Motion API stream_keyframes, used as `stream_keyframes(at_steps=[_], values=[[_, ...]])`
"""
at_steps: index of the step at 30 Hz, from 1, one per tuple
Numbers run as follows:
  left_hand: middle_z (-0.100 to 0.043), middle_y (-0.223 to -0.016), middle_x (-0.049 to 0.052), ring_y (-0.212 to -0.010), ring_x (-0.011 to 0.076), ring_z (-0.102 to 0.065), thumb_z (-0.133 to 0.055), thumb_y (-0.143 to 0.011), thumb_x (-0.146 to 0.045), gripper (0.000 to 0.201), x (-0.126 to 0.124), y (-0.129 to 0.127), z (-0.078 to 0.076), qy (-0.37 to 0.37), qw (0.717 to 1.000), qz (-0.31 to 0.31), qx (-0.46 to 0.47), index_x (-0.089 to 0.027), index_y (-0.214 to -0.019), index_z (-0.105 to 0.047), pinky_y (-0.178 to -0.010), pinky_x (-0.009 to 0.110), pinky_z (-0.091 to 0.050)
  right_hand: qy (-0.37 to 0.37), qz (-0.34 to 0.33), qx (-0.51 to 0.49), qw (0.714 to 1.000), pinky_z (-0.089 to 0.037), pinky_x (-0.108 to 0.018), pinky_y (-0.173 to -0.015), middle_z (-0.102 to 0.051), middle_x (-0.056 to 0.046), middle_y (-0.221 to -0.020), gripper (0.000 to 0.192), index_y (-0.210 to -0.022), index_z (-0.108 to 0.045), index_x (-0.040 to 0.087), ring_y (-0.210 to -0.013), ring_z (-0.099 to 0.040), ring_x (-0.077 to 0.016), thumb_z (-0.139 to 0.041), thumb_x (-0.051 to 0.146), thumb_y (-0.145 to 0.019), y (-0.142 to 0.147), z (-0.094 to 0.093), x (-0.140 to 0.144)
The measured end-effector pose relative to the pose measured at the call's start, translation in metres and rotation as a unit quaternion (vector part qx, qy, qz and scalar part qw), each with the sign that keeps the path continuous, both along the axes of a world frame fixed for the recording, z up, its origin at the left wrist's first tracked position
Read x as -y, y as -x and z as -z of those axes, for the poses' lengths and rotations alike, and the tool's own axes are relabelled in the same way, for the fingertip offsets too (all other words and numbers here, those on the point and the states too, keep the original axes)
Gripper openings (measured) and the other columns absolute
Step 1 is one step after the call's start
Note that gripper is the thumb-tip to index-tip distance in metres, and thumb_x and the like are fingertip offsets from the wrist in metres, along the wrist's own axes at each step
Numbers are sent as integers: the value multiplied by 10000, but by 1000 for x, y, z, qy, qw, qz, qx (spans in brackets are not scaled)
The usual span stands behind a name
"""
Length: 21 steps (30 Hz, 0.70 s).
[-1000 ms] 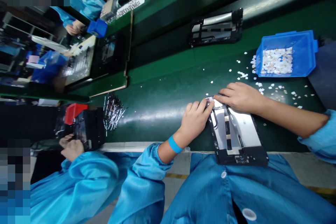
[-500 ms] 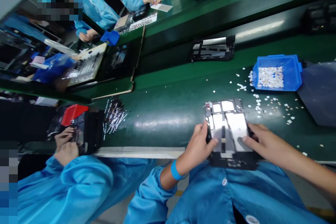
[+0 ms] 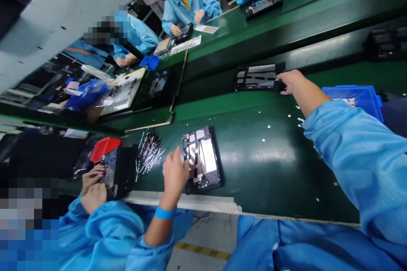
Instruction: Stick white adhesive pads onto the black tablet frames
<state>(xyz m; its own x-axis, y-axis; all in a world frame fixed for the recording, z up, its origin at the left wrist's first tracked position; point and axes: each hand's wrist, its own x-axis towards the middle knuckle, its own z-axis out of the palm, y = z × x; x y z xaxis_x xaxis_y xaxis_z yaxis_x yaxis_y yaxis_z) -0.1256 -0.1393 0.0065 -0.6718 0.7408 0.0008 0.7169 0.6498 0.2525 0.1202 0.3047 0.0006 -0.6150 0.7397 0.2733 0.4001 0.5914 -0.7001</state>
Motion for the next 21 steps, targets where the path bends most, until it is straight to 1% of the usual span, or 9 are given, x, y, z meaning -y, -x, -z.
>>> stream_keyframes(at_steps=[3, 5, 7, 10, 12, 15, 17, 19, 21], values=[[-607, -1483, 148, -1404, 375, -550, -622, -926, -232, 527, -7, -57, -2, 52, 968, 242, -52, -269, -1451, -592, -1181, 573, -452, 145, 16, -36, 989, -396, -297, -635, -287, 97, -505, 667, -597, -437, 163, -569, -395, -25, -236, 595, -1063, 13, 6, -12], [-608, -1507, 120, -1460, 382, -508, -632, -939, -246, 543, -7, -85, 6, 107, 937, 328, -51, -287, -1478, -580, -1223, 608, -405, 212, 23, -61, 975, -369, -283, -609, -252, 102, -493, 640, -568, -362, 197, -550, -362, -13, -238, 592, -1056, 25, 6, -9], [-646, -1457, 117, -1478, 367, -501, -563, -964, -185, 495, -1, -90, 15, 140, 931, 330, -70, -263, -1451, -607, -1242, 618, -379, 264, 31, -91, 960, -350, -271, -592, -255, 101, -492, 613, -571, -336, 215, -536, -335, -8, -281, 574, -1065, 34, 1, -1], [-699, -1346, 131, -1477, 354, -512, -456, -948, -65, 492, 17, -64, 21, 149, 943, 277, -110, -235, -1353, -677, -1241, 609, -380, 327, 44, -148, 932, -352, -246, -564, -289, 97, -500, 548, -627, -400, 212, -519, -302, -31, -447, 546, -1059, 24, -10, 35], [-716, -1276, 156, -1449, 381, -531, -449, -942, -62, 472, 24, -46, 21, 127, 957, 229, -125, -209, -1316, -697, -1223, 638, -380, 362, 52, -180, 913, -389, -247, -531, -375, 73, -520, 446, -708, -485, 214, -510, -340, -76, -577, 532, -1007, -5, -11, 87], [-708, -1246, 185, -1339, 384, -603, -484, -985, -180, 402, 15, -49, 24, 36, 984, 168, -50, -165, -1343, -667, -1161, 615, -450, 436, 66, -203, 874, -520, -329, -553, -641, -28, -712, 301, -875, -613, 242, -593, -566, -174, -654, 534, -934, -75, 3, 205], [-686, -1290, 183, -1173, 315, -684, -497, -1015, -286, 465, -7, -73, 30, -25, 983, 155, 97, -149, -1451, -581, -1060, 516, -548, 612, 111, -236, 747, -586, -355, -679, -749, -71, -937, 342, -1019, -699, 259, -783, -696, -215, -788, 540, -847, -126, 17, 289], [-655, -1344, 178, -979, 235, -713, -504, -1024, -357, 583, -38, -104, 38, -50, 955, 153, 247, -141, -1564, -458, -952, 433, -597, 748, 91, -170, 635, -599, -369, -806, -773, -105, -1001, 466, -1024, -758, 225, -915, -740, -241, -821, 630, -801, -169, 26, 353], [-636, -1350, 179, -923, 214, -696, -542, -1007, -377, 663, -69, -132, 46, -53, 936, 155, 311, -125, -1605, -404, -951, 423, -590, 798, -11, -70, 599, -568, -409, -985, -781, -152, -1148, 599, -1118, -807, 198, -1094, -739, -287, -823, 684, -769, -204, 27, 385]])
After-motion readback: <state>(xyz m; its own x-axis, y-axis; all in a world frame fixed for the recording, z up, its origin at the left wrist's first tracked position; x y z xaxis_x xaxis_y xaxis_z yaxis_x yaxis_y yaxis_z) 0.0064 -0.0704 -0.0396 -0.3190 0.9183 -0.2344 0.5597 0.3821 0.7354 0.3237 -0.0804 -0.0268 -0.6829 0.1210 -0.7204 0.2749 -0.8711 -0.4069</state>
